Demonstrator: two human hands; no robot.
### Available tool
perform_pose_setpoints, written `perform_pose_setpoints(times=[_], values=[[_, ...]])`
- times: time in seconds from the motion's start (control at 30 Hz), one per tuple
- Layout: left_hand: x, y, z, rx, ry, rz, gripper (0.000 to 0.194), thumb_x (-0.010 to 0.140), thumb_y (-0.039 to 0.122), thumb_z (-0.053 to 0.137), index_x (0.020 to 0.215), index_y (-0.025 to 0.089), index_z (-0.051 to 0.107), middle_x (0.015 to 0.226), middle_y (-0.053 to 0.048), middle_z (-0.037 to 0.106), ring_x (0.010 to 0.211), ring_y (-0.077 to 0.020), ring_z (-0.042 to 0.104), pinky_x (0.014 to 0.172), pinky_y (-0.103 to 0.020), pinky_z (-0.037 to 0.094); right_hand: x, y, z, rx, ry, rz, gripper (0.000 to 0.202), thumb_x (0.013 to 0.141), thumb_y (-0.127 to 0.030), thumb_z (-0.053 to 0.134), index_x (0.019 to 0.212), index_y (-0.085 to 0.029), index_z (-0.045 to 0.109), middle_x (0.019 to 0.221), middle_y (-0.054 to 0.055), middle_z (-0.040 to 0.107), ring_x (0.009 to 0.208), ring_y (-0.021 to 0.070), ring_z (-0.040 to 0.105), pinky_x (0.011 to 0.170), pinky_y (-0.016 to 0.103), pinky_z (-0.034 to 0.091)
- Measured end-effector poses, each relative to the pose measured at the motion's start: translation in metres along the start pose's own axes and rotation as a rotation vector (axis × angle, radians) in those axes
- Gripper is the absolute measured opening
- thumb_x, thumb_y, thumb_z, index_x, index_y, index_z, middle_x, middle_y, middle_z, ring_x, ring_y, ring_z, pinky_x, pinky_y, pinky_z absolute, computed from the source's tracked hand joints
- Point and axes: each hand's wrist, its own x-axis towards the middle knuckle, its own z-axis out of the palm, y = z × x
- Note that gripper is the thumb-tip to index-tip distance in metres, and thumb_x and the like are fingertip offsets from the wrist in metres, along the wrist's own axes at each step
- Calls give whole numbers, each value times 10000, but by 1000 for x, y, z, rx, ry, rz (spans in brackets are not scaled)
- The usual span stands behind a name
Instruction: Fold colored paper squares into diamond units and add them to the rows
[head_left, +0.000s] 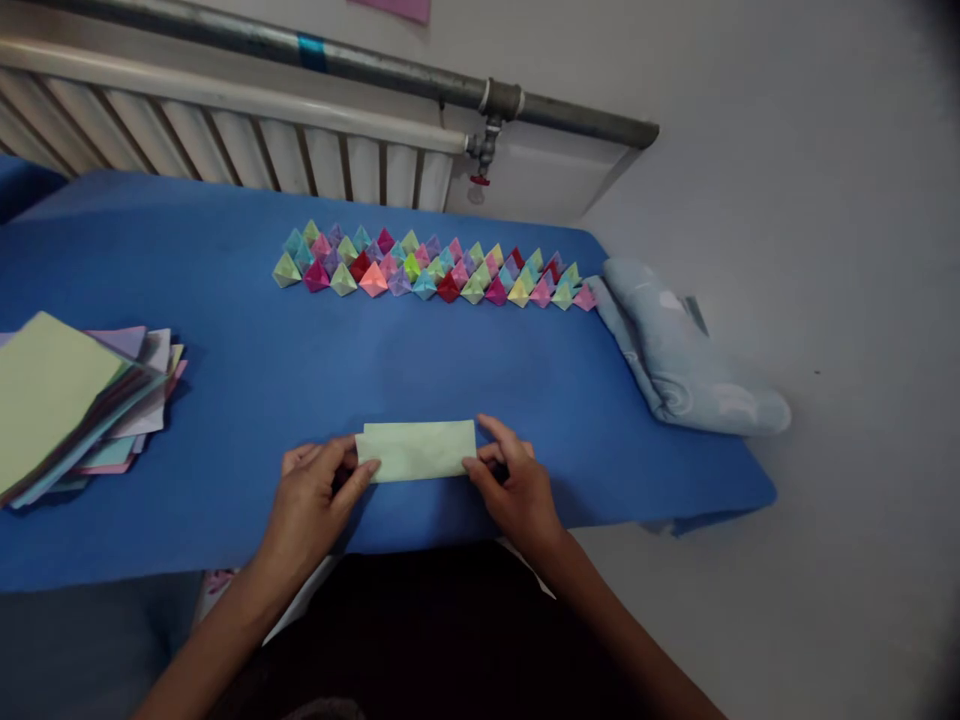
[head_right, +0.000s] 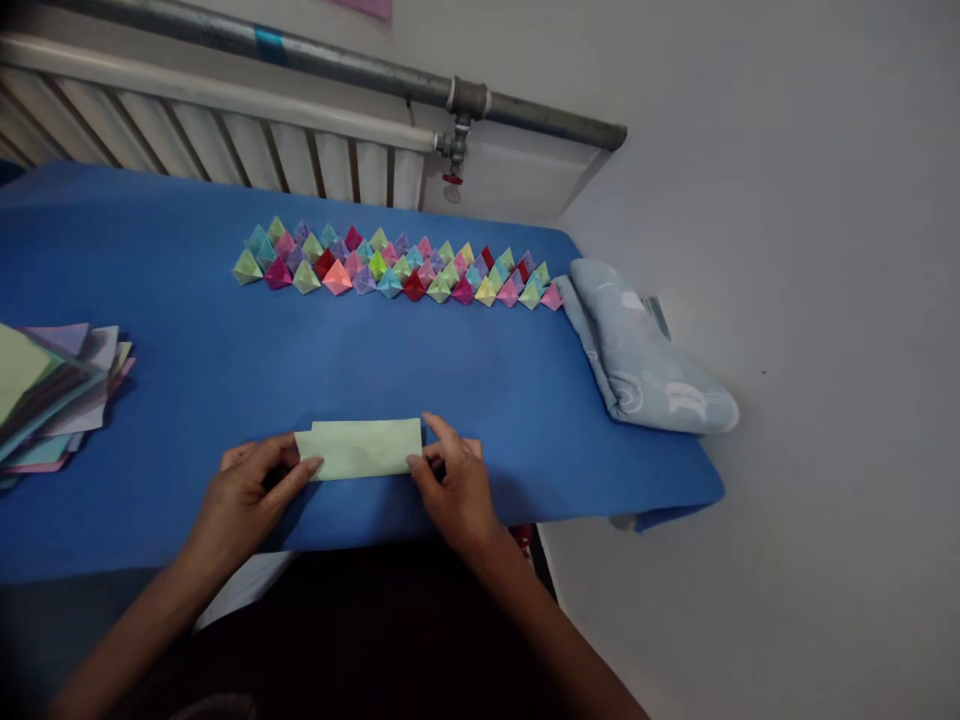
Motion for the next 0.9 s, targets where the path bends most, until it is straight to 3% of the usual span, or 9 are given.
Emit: perform_pose_setpoints(times=[0.17,0.37,0.9], values=[[2,-1,7,37,-14,-65,372,902,475,479,1092,190,623,744,-1,705,726,-199,624,858,-388,416,1,1,2,-106,6,-137,230,899,-238,540,1100,-224,650,768,-4,689,700,161,596,803,344,392],[2,1,8,109,-29,-22,395,926,452,459,1163,166,593,711,8,682,693,-194,614,869,-402,398,3,-2,-1,-202,-50,-192,145,922,-204,525,901,-200,669,767,1,696,686,157,574,740,329,333],[3,1,9,153,-43,-23,405,930,465,445,1168,168,584,688,15,664,670,-198,604,853,-397,380,2,-3,1,-312,-63,-174,118,917,-194,549,897,-194,665,768,6,692,703,164,563,736,317,307]])
